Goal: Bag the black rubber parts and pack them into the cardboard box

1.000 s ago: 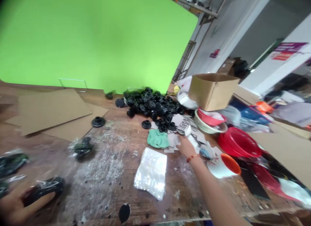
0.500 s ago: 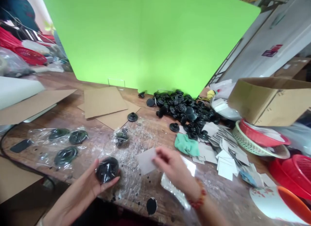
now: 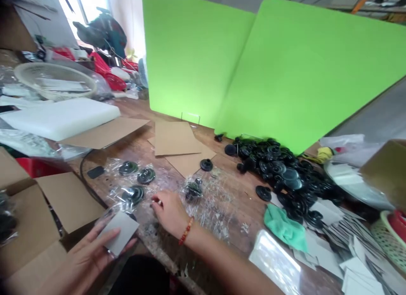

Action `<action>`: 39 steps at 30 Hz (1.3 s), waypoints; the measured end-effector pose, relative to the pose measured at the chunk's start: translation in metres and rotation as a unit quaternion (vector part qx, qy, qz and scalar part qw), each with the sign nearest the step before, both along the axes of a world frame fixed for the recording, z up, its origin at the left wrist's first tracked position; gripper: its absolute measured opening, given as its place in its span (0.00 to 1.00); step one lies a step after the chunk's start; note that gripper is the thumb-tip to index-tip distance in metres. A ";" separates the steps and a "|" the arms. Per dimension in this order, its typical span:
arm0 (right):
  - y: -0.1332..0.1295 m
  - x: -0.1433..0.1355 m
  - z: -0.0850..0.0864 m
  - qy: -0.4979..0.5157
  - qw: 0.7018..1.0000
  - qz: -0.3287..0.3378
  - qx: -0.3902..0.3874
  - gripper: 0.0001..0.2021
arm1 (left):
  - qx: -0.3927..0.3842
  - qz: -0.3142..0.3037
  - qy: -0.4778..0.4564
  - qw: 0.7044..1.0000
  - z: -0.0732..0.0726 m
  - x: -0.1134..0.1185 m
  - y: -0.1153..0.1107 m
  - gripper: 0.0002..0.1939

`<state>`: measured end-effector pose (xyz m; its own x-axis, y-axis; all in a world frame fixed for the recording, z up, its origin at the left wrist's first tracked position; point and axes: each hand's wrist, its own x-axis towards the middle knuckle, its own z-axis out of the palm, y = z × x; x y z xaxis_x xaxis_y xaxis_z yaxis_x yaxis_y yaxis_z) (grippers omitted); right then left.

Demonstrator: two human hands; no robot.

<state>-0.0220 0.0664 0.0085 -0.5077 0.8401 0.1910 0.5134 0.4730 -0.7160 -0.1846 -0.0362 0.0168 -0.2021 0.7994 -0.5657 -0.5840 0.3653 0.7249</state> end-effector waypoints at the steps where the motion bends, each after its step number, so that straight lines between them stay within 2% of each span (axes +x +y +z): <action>1: 0.007 -0.014 -0.005 -0.012 0.999 0.029 0.039 0.08 | 0.002 0.022 0.006 1.000 0.002 -0.007 0.000 0.27; 4: 0.025 -0.052 -0.022 -0.059 0.985 0.099 0.125 0.19 | 0.000 0.075 -0.006 0.997 0.010 -0.020 0.001 0.24; 6: 0.034 -0.068 -0.030 -0.108 0.977 0.132 0.126 0.19 | 0.003 0.103 -0.035 0.994 0.012 -0.025 0.003 0.22; 8: 0.037 -0.072 -0.032 -0.129 0.978 0.139 0.089 0.16 | 0.014 0.116 -0.059 0.991 0.010 -0.028 0.005 0.21; 10: 0.034 -0.066 -0.026 -0.096 0.989 0.108 0.044 0.12 | 0.029 0.121 -0.061 0.990 0.005 -0.030 0.006 0.22; 14: 0.006 -0.045 0.003 0.057 0.998 0.002 -0.022 0.12 | 0.030 0.131 -0.056 0.989 -0.007 -0.026 0.007 0.18; 16: -0.013 -0.038 0.013 0.094 0.995 0.002 -0.034 0.14 | 0.056 0.111 -0.095 0.988 -0.009 -0.021 0.009 0.13; 18: -0.030 -0.037 0.014 0.076 0.996 0.043 -0.011 0.15 | 0.091 0.068 -0.166 0.980 -0.006 -0.017 0.010 0.07; 21: -0.047 -0.044 0.004 0.052 0.994 0.086 0.044 0.13 | 0.127 -0.005 -0.211 0.969 0.002 -0.014 0.005 0.15; 24: -0.056 -0.053 -0.002 0.080 0.990 0.107 0.045 0.13 | 0.155 -0.045 -0.095 0.982 0.007 -0.020 -0.006 0.21; 26: -0.062 -0.056 0.004 0.098 0.985 0.140 0.016 0.16 | 0.149 -0.062 0.041 0.986 0.009 -0.030 -0.013 0.23; 28: -0.068 -0.054 0.015 0.109 0.979 0.169 -0.029 0.22 | 0.109 -0.084 0.199 0.970 0.014 -0.047 -0.018 0.23; 30: -0.073 -0.046 0.025 0.107 0.978 0.170 -0.058 0.27 | 0.048 -0.084 0.372 0.923 0.022 -0.070 -0.022 0.27; 31: -0.074 -0.040 0.028 0.103 0.979 0.163 -0.060 0.26 | 0.017 -0.072 0.459 0.885 0.026 -0.084 -0.024 0.30; 34: -0.073 -0.018 0.029 0.069 0.986 0.142 -0.052 0.17 | -0.070 -0.056 0.670 0.737 0.032 -0.129 -0.029 0.33; 37: -0.071 0.001 0.018 0.022 0.988 0.142 -0.050 0.10 | -0.156 -0.109 0.773 0.606 0.022 -0.165 -0.035 0.31; 39: -0.071 0.011 0.010 -0.008 0.987 0.153 -0.045 0.08 | -0.188 -0.131 0.809 0.541 0.011 -0.178 -0.038 0.31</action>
